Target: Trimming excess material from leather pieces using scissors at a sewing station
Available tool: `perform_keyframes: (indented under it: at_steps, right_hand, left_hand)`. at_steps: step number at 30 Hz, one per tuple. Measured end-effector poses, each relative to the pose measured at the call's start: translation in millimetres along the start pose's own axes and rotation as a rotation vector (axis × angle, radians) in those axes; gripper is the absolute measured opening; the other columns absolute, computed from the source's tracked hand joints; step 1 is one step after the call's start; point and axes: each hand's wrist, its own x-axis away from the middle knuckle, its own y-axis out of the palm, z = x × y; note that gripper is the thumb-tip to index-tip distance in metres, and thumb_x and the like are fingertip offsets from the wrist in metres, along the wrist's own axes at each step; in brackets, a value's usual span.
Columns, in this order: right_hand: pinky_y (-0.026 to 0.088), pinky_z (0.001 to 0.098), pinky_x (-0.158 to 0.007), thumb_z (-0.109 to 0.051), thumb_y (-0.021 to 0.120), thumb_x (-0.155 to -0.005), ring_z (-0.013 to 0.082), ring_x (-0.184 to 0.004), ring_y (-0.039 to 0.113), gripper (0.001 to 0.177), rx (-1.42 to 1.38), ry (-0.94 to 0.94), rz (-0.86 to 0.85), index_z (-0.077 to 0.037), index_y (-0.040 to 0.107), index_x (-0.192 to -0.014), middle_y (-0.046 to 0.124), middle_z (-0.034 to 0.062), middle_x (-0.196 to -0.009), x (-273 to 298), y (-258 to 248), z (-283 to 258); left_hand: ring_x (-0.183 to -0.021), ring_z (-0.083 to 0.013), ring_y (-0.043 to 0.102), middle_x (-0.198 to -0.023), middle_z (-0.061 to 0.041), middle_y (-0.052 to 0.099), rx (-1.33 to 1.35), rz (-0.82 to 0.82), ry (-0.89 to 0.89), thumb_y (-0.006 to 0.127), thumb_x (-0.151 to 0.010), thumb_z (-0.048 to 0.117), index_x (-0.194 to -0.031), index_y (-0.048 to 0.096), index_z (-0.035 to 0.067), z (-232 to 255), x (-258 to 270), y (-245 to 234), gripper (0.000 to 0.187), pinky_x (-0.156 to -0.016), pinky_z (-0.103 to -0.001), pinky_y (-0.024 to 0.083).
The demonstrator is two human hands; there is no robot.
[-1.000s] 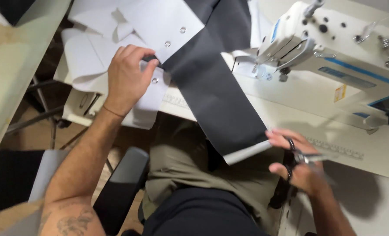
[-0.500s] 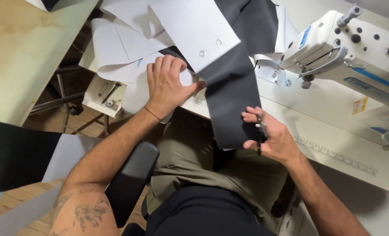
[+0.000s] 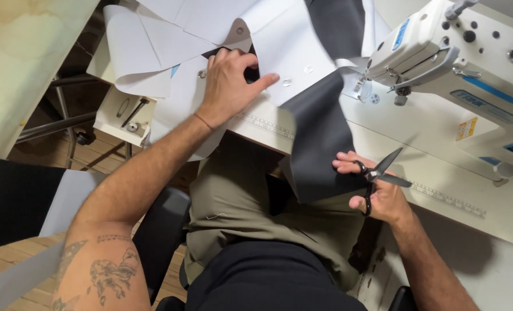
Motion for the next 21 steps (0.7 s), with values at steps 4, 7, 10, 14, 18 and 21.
perform_keyframes:
  at_steps: [4, 7, 10, 14, 18, 21]
  right_hand:
    - [0.043, 0.0566, -0.114, -0.064, 0.073, -0.076, 0.0391, -0.126, 0.065, 0.074, -0.007, -0.055, 0.012, -0.001, 0.073, -0.115, 0.075, 0.0181, -0.119, 3, 1, 2]
    - [0.045, 0.0578, -0.112, -0.067, 0.072, -0.076, 0.0403, -0.121, 0.068, 0.077, -0.029, -0.051, 0.031, 0.0, 0.073, -0.113, 0.076, 0.0191, -0.115, 2, 1, 0]
    - [0.047, 0.0543, -0.111, -0.071, 0.068, -0.077, 0.0373, -0.12, 0.069, 0.08, -0.05, -0.018, 0.066, 0.0, 0.073, -0.112, 0.075, 0.0187, -0.116, 2, -4, -1]
    - [0.049, 0.052, -0.11, -0.065, 0.067, -0.084, 0.0391, -0.116, 0.07, 0.073, -0.09, -0.105, 0.209, 0.005, 0.07, -0.107, 0.072, 0.022, -0.11, -30, -5, -19]
    - [0.043, 0.0563, -0.125, -0.061, 0.05, -0.101, 0.0389, -0.139, 0.058, 0.061, 0.037, -0.215, 0.172, -0.006, 0.059, -0.126, 0.063, 0.0193, -0.137, -78, -3, -49]
    - [0.04, 0.0542, -0.125, -0.062, 0.045, -0.102, 0.0363, -0.135, 0.061, 0.066, -0.041, -0.136, 0.035, -0.002, 0.063, -0.124, 0.066, 0.0167, -0.133, -102, 11, -32]
  left_hand:
    - [-0.097, -0.0423, 0.059, -0.094, -0.023, 0.066, -0.053, -0.271, 0.064, 0.077, -0.079, 0.069, -0.088, 0.075, 0.008, 25, 6, -1, 0.061, -0.084, -0.052, 0.04]
    - [-0.103, -0.0379, 0.062, -0.095, -0.014, 0.069, 0.199, -0.397, 0.001, 0.073, -0.086, 0.061, -0.095, 0.07, 0.015, 51, 9, -22, 0.047, -0.089, -0.047, 0.037]
    - [-0.076, -0.0394, 0.074, -0.075, -0.014, 0.075, 0.411, -0.338, -0.146, 0.071, -0.092, 0.03, -0.081, 0.072, 0.006, 51, 3, -10, 0.027, -0.067, -0.046, 0.053]
    - [-0.058, -0.0239, 0.073, -0.058, 0.001, 0.07, 0.463, -0.207, -0.225, 0.071, -0.091, 0.033, -0.072, 0.069, 0.015, 71, -21, -25, 0.026, -0.056, -0.036, 0.054]
    - [-0.054, -0.0035, 0.042, -0.064, 0.008, 0.048, 0.552, -0.191, -0.215, 0.06, -0.108, 0.025, -0.072, 0.042, 0.019, 90, -29, -41, 0.041, -0.049, -0.019, 0.036]
    - [-0.06, -0.0115, 0.055, -0.072, 0.0, 0.056, 0.7, -0.207, -0.307, 0.053, -0.108, 0.026, -0.083, 0.052, 0.012, 94, -29, -45, 0.029, -0.05, -0.024, 0.048]
